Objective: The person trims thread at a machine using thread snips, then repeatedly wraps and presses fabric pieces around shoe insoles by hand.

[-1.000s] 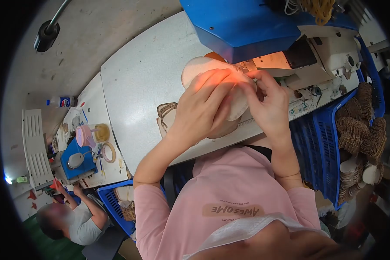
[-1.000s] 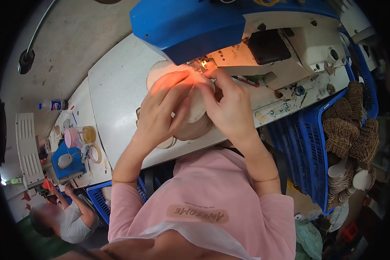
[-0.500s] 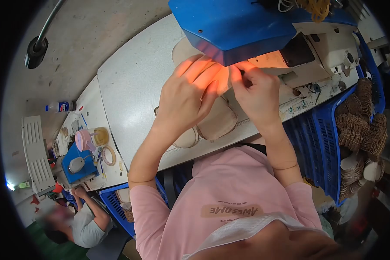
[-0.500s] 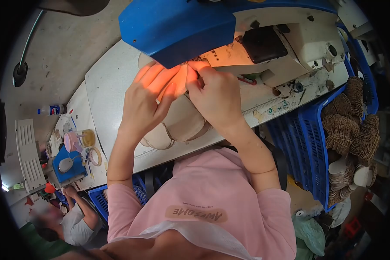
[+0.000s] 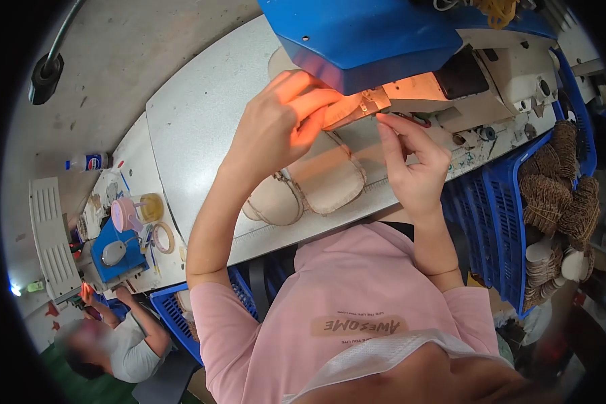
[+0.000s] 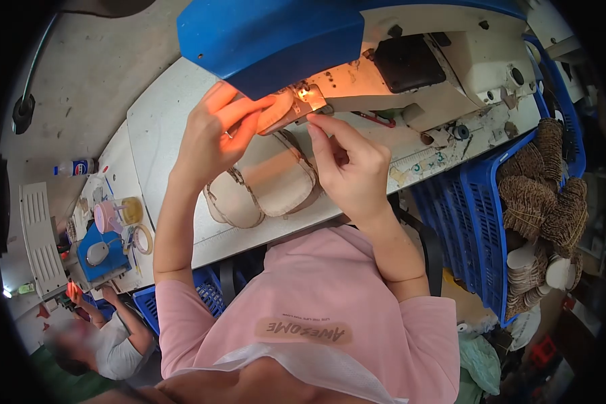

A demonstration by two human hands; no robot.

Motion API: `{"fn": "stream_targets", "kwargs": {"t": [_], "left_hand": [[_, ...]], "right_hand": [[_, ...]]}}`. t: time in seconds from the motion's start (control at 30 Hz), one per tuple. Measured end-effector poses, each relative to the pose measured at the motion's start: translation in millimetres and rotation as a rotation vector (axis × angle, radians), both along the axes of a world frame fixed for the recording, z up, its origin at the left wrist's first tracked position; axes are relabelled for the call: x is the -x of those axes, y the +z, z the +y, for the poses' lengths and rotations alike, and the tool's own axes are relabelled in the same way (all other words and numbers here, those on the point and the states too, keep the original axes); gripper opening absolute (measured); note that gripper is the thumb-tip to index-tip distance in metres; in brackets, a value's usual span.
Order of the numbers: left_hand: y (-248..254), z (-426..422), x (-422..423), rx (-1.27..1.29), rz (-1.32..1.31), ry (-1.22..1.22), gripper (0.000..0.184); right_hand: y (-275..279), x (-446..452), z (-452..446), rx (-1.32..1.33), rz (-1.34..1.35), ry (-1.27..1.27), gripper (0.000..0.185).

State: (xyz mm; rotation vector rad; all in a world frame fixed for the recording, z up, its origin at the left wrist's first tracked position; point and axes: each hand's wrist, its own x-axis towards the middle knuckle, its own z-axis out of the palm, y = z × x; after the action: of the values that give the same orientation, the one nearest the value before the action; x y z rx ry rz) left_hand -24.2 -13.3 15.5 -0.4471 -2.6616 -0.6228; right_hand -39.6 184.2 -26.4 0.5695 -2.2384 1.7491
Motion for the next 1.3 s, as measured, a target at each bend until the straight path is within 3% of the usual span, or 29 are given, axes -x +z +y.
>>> {"fn": "stream_targets", "kwargs": {"t": [0.23,0.33,0.53,0.97,1.13,1.3], "left_hand": [[1,20,-15,0.07,0.084,0.1,0.018],[-5,18,-22,0.011,0.114,0.03,0.02],[2,12,-15,0.032,-0.022,0.006,0.021],[-1,29,-23,0.136,0.123,0.128,0.025],[-2,39,-28,0.176,0.077,0.18,0.033],[-12,31,-15,-0.069,0.052,0.165,0.03]], "right_hand": [[-1,-3,3,-0.01,-0.037,0.04,0.012],[2,-6,5,-0.029,-0.061,0.061,0.01],[-3,-11,6,-0.084,-0.119,0.125,0.009],[-16,-16,4,-0.179,-0.21,0.192,0.011],[-15,-15,3,-0.42,-0.168,0.265,0.014],[-26,-22,-8,-0.494,-0.12,0.309,0.025]]}}
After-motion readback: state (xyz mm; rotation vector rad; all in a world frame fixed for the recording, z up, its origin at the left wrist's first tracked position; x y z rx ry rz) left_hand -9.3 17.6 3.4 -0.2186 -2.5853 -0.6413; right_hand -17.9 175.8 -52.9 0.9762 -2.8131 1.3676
